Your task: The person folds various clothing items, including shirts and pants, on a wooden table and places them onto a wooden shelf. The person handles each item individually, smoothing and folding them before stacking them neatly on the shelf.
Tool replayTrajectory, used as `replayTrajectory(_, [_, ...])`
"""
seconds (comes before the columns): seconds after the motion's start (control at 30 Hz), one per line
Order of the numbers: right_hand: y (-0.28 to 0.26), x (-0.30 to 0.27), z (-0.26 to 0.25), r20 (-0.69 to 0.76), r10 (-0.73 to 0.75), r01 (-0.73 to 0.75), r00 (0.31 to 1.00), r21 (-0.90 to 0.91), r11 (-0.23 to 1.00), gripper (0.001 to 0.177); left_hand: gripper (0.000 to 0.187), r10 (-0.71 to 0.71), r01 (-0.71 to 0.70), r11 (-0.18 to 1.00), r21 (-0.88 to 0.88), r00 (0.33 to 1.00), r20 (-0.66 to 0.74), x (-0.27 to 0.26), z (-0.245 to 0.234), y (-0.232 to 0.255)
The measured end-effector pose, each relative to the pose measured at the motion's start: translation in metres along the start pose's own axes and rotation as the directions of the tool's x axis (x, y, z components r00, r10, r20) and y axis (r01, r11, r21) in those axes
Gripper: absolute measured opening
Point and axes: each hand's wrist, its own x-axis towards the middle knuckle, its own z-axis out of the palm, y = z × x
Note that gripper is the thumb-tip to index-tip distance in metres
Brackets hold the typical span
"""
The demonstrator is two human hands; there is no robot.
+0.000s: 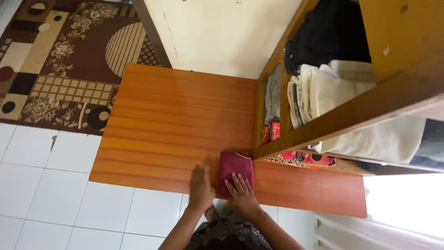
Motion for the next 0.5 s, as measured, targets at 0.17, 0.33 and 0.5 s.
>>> replayTrajectory(0.17, [0.049, -0.015, 0.047, 0.418, 0.451, -0.614, 0.788, 0.588, 0.527, 0.037, 0.117, 0.474, -0.405, 0.857, -0.317, 0.862, 0.181, 0.021, -0.015, 0.050])
replayTrajectory(0.33, [0.087, -0.050, 0.083, 0.272, 0.655, -0.604, 0.705, 0.714, 0.354, 0.022, 0.137, 0.500, -0.459, 0.862, -0.214, 0.702, 0.506, 0.044, -0.027, 0.074])
replayTrajectory(0.5, [0.098, -0.069, 0.081, 0.214, 0.634, -0.529, 0.743, 0.768, 0.361, 0.023, 0.129, 0.549, -0.510, 0.834, -0.212, 0.730, 0.407, 0.052, 0.000, 0.066])
